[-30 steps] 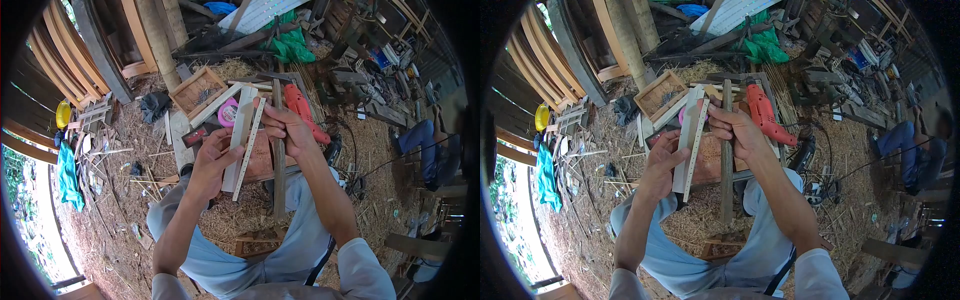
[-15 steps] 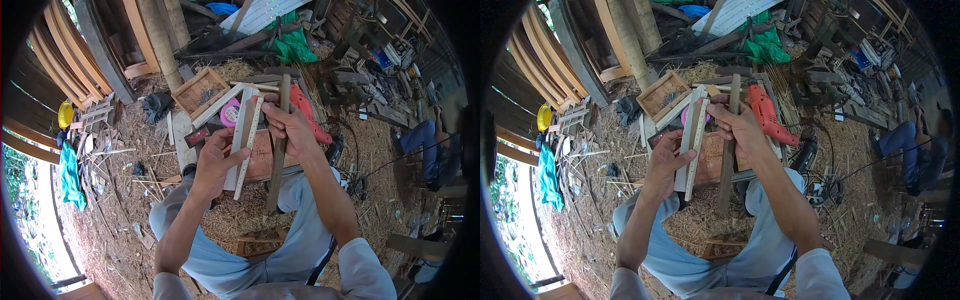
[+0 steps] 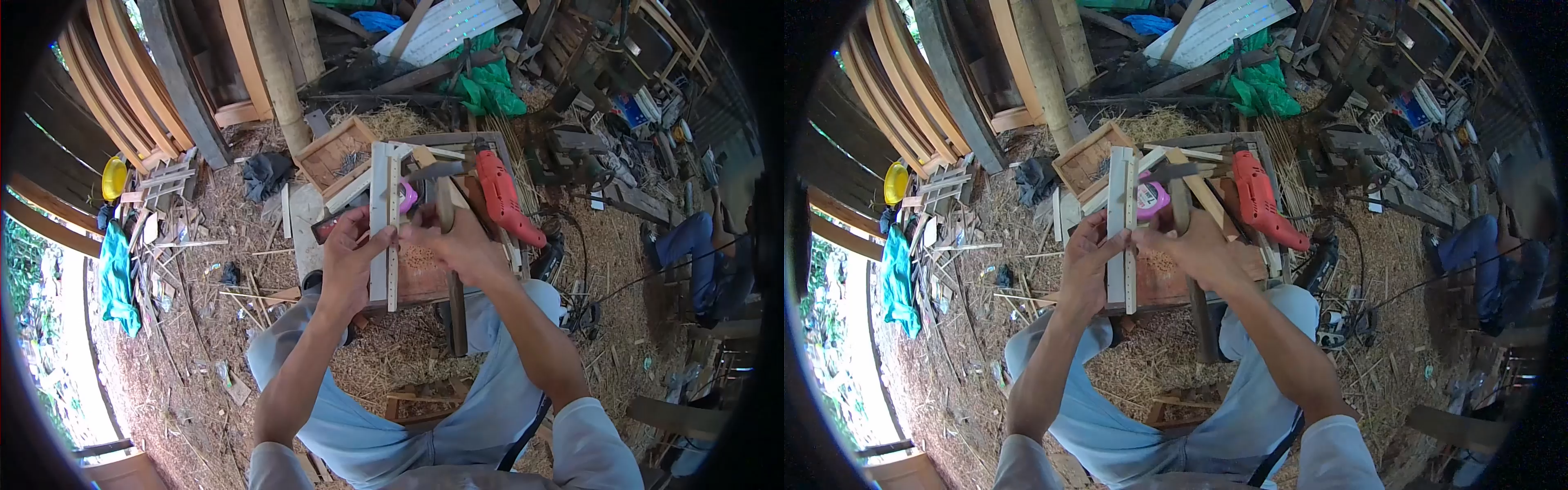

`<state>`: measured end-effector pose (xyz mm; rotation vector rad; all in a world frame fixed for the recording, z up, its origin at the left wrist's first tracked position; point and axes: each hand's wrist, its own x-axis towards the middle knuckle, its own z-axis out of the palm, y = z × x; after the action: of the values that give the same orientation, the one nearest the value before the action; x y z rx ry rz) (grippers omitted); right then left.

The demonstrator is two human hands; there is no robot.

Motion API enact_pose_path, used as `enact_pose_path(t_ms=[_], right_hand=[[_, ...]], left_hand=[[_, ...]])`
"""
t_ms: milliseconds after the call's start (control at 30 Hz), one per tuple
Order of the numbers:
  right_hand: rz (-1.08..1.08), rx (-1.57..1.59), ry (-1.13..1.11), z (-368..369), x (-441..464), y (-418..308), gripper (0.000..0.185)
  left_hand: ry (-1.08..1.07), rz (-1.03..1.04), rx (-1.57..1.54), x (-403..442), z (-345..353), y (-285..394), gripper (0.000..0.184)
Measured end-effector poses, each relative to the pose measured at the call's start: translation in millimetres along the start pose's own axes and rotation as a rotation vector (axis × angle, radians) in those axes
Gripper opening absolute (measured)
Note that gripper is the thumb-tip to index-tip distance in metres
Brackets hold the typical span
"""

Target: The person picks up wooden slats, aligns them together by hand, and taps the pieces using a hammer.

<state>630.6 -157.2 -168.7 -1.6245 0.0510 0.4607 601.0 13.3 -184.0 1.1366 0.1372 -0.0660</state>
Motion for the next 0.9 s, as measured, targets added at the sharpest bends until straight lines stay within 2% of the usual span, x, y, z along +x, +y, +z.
enact_pose_path(t_ms=[67,100,200,333,433,500,667,733,767,900], right_hand=[[-0.188,-0.201,-0.011,9,2,14,0.040],[-0.219,-0.172,-0.044,14,2,20,0.042],[-0.215,-0.176,-0.112,24,-4,23,0.042],[-0.140,-0.102,-0.100,25,-7,15,0.038],[-0.190,-0.079,-0.003,17,-8,15,0.041],[-0.035,-0.223,0.000,5,-9,9,0.039],[0.014,-0.143,0.159,-26,-7,14,0.029],[-0.112,-0.296,0.276,-45,7,37,0.024],[-0.058,-0.416,0.355,-55,14,51,0.022],[-0.202,-0.543,0.443,-67,10,62,0.023]], left_hand=[[0.030,-0.013,-0.027,2,-2,2,0.039],[0.055,-0.031,-0.055,4,-3,2,0.038],[0.093,0.043,-0.010,8,-4,-2,0.038],[0.131,0.026,-0.006,8,-4,-5,0.037],[0.076,0.107,0.022,17,-8,-20,0.035],[0.082,0.058,-0.014,21,-6,-25,0.030],[0.047,-0.054,0.053,31,13,-44,0.028],[-0.010,-0.060,0.065,37,15,-64,0.026],[-0.004,-0.087,0.105,34,20,-66,0.022],[-0.087,-0.077,0.084,34,19,-76,0.022]])
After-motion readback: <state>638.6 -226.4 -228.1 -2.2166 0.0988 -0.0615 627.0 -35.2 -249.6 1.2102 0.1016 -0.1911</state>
